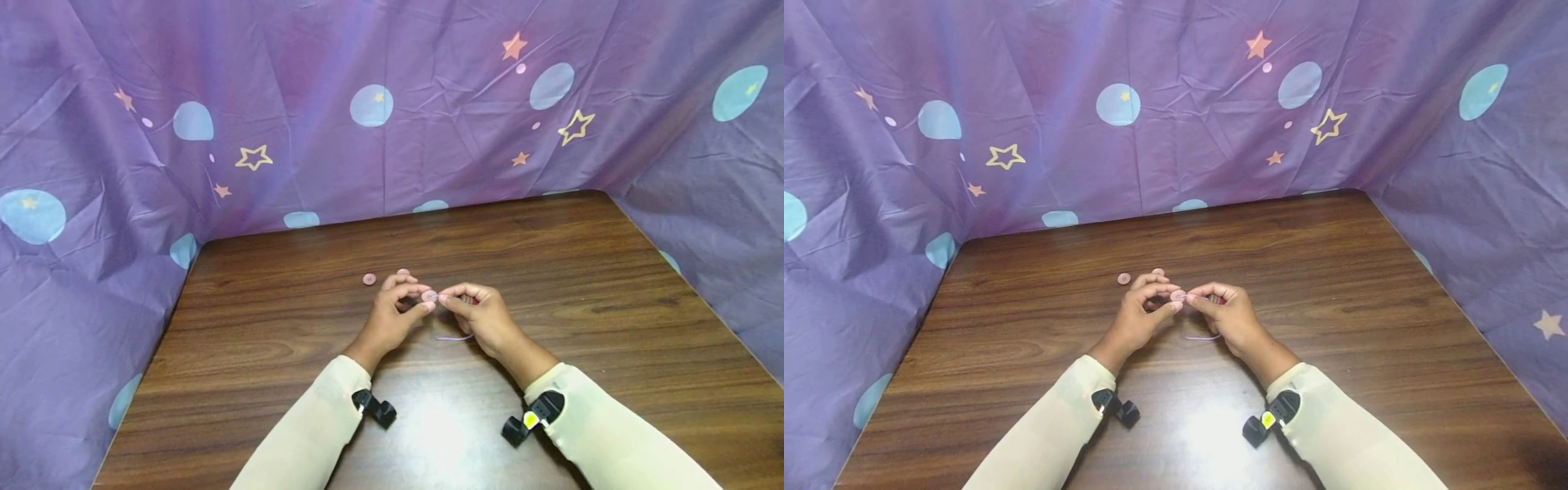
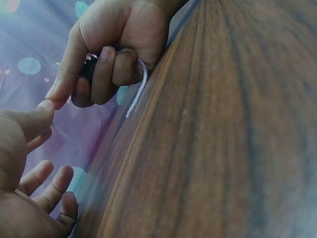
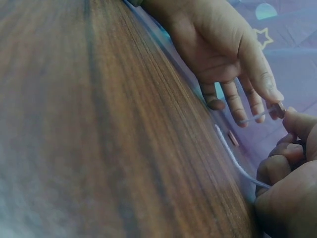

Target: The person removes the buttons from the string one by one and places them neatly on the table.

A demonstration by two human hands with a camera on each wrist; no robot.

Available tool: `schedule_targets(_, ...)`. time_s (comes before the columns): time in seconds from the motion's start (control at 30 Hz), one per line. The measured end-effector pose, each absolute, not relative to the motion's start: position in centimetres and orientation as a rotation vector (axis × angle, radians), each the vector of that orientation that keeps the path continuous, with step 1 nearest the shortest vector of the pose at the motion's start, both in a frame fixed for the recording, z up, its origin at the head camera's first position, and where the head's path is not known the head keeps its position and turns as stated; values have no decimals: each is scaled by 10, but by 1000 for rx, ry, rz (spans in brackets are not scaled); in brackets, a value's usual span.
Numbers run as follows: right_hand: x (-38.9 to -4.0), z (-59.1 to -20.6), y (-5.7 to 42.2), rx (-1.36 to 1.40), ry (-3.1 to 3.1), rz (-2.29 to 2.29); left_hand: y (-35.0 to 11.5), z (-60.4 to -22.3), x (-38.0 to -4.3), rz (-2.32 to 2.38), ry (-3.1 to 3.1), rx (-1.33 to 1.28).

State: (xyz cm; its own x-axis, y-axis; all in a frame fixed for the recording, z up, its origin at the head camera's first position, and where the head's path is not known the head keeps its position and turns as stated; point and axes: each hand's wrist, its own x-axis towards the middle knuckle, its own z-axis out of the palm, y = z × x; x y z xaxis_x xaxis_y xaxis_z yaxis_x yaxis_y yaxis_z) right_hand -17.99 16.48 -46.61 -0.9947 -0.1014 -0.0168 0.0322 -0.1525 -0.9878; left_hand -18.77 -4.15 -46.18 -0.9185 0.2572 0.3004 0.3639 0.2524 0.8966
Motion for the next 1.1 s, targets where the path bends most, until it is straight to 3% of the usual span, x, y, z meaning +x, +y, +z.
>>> schedule_targets(0.43, -183, -463, 170, 23, 2023, -2305, -42, -465, -188, -1796, -2383, -567)
schedule_targets(1.1, -193, -454, 198, -72, 2068, -2302, -44, -465, -189, -1727, -2422, -581)
